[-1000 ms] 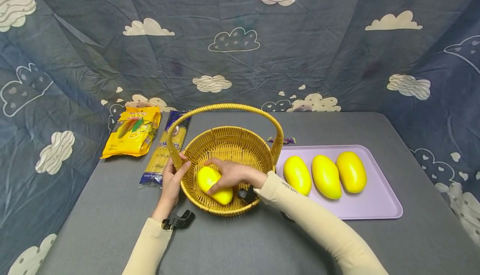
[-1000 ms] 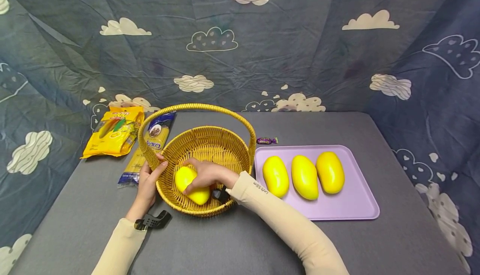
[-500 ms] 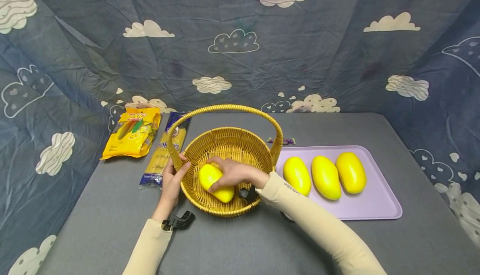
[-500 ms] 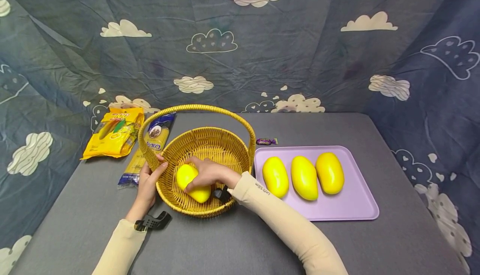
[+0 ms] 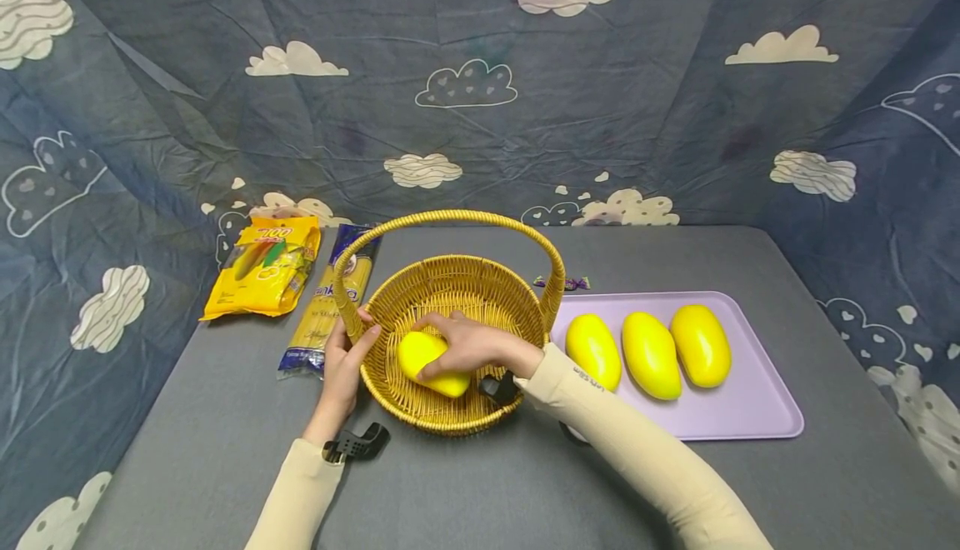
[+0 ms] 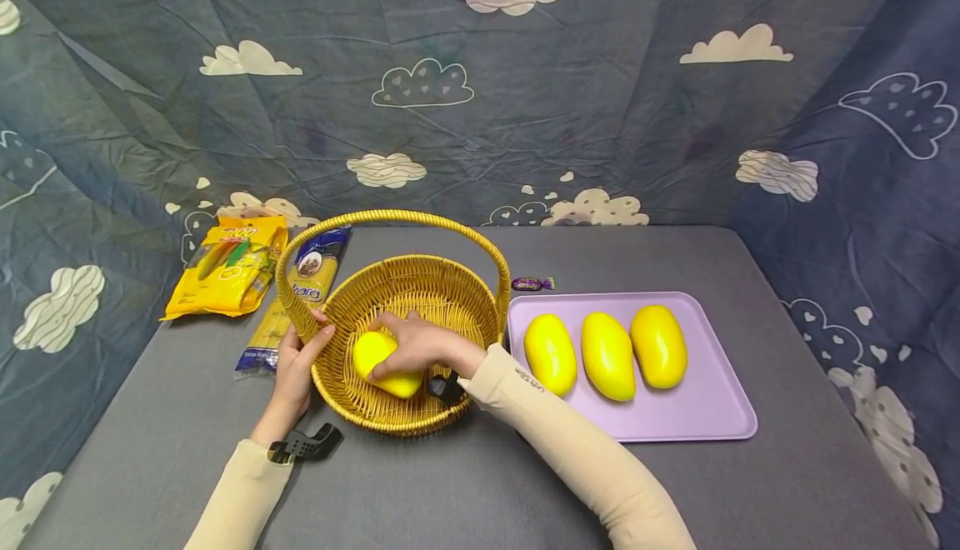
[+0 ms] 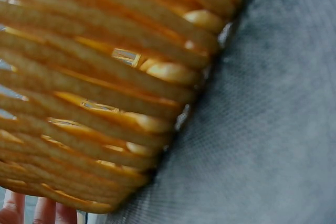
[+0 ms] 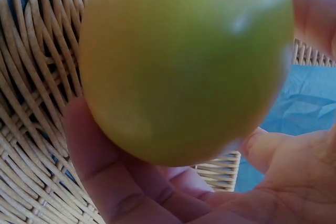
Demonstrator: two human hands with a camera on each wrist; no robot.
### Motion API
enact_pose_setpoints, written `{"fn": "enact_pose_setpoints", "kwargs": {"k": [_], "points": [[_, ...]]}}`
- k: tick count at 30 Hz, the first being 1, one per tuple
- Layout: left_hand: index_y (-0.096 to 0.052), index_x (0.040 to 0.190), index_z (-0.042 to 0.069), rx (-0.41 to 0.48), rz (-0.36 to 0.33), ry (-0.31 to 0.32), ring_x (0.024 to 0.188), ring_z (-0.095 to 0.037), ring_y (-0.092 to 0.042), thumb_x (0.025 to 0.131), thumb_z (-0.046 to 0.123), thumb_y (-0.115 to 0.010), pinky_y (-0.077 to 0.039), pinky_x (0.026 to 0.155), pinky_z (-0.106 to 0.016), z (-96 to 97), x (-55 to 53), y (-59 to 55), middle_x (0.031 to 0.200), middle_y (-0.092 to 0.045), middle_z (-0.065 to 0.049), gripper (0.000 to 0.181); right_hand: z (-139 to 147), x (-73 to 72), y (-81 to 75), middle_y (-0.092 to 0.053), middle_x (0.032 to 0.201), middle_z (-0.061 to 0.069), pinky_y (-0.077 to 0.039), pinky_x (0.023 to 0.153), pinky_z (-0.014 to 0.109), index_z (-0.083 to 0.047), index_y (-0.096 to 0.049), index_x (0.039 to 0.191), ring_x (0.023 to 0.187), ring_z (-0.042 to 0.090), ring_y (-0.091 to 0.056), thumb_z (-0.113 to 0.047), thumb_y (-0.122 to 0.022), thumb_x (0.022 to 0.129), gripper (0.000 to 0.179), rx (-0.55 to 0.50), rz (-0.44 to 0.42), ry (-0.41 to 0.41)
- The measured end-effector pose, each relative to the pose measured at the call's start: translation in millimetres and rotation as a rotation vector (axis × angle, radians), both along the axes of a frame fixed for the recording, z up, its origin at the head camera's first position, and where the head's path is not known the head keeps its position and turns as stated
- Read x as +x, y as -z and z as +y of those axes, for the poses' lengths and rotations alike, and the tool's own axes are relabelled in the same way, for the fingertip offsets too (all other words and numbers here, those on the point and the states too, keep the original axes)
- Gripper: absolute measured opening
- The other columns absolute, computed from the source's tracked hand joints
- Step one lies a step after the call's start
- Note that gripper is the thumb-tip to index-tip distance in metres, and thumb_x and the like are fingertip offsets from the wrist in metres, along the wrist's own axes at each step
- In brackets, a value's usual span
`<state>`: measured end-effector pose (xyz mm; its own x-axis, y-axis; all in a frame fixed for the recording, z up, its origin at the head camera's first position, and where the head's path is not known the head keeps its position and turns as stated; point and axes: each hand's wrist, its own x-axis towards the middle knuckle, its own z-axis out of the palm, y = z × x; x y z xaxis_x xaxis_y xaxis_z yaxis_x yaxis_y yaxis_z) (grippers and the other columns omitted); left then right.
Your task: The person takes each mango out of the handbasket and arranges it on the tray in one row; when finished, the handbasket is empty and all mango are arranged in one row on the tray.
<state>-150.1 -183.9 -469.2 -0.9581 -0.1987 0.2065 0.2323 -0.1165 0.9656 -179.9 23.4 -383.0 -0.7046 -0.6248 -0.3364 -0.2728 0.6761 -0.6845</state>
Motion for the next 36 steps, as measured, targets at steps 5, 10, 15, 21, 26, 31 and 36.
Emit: {"fn": "enact_pose_setpoints", "kwargs": {"k": [5, 10, 15, 21, 26, 31, 36], "points": [[-0.048, 0.112, -0.010, 0.000, -0.003, -0.002, 0.102, -0.019, -0.045, 0.091, 0.002, -0.059, -0.034, 0.086, -0.028, 0.0, -0.6, 1.7, 0.114, -0.050, -0.014, 0.027, 2, -0.2, -1.9, -0.054, 0.107, 0.009, -0.048, 0.070, 0.033, -0.020, -0.041, 0.138, 0.089, 0.020, -0.055, -0.028, -0.078, 0.076, 0.073, -0.086, -0.024, 0.003], [-0.047, 0.113, -0.010, 0.002, -0.004, -0.001, 0.108, -0.019, -0.045, 0.091, 0.002, -0.059, -0.033, 0.090, -0.028, -0.1, 0.1, 1.6, 0.118, -0.049, -0.015, 0.028, 5, 2.0, -8.1, -0.056, 0.102, 0.006, -0.048, 0.067, 0.032, -0.023, -0.037, 0.140, 0.082, 0.019, -0.057, -0.029, -0.077, 0.077, 0.074, -0.104, -0.009, 0.017], [-0.047, 0.113, -0.008, 0.001, 0.001, 0.003, 0.111, -0.020, -0.044, 0.091, 0.002, -0.059, -0.033, 0.092, -0.028, -1.1, 0.6, 0.6, 0.121, -0.050, -0.012, 0.027, 11, 6.6, -17.6, -0.058, 0.108, 0.006, -0.047, 0.070, 0.033, -0.025, -0.037, 0.140, 0.085, 0.018, -0.057, -0.035, -0.075, 0.077, 0.074, -0.104, 0.099, 0.003], [-0.046, 0.111, -0.009, 0.003, 0.011, -0.007, 0.107, -0.020, -0.046, 0.091, 0.001, -0.059, -0.035, 0.088, -0.028, -0.6, 0.4, 0.7, 0.118, -0.050, -0.013, 0.026, 22, 11.9, -24.1, -0.056, 0.117, 0.005, -0.046, 0.074, 0.034, -0.025, -0.037, 0.140, 0.090, 0.018, -0.056, -0.036, -0.075, 0.078, 0.073, -0.179, 0.148, 0.015], [-0.047, 0.111, -0.008, -0.002, 0.014, -0.002, 0.106, -0.020, -0.046, 0.091, 0.002, -0.060, -0.035, 0.087, -0.028, -0.7, 1.3, 1.2, 0.118, -0.051, -0.011, 0.026, 33, 18.2, -25.5, -0.054, 0.119, 0.004, -0.046, 0.074, 0.035, -0.031, -0.036, 0.140, 0.093, 0.018, -0.055, -0.035, -0.076, 0.078, 0.073, -0.230, 0.173, 0.076], [-0.048, 0.111, -0.007, -0.002, 0.010, 0.005, 0.105, -0.019, -0.046, 0.090, 0.003, -0.060, -0.036, 0.085, -0.028, -0.6, 2.4, 0.5, 0.120, -0.051, -0.010, 0.026, 45, 26.6, -26.2, -0.053, 0.123, 0.003, -0.046, 0.077, 0.038, -0.032, -0.037, 0.139, 0.100, 0.018, -0.054, -0.033, -0.076, 0.077, 0.073, -0.298, 0.265, 0.127], [-0.048, 0.112, -0.007, -0.006, 0.002, -0.006, 0.108, -0.020, -0.046, 0.091, 0.004, -0.061, -0.037, 0.087, -0.027, -1.1, 1.9, 0.3, 0.123, -0.050, -0.011, 0.027, 56, 34.6, -25.7, -0.050, 0.129, 0.001, -0.044, 0.084, 0.042, -0.031, -0.037, 0.140, 0.108, 0.018, -0.050, -0.032, -0.077, 0.077, 0.075, -0.379, 0.360, 0.163]]}}
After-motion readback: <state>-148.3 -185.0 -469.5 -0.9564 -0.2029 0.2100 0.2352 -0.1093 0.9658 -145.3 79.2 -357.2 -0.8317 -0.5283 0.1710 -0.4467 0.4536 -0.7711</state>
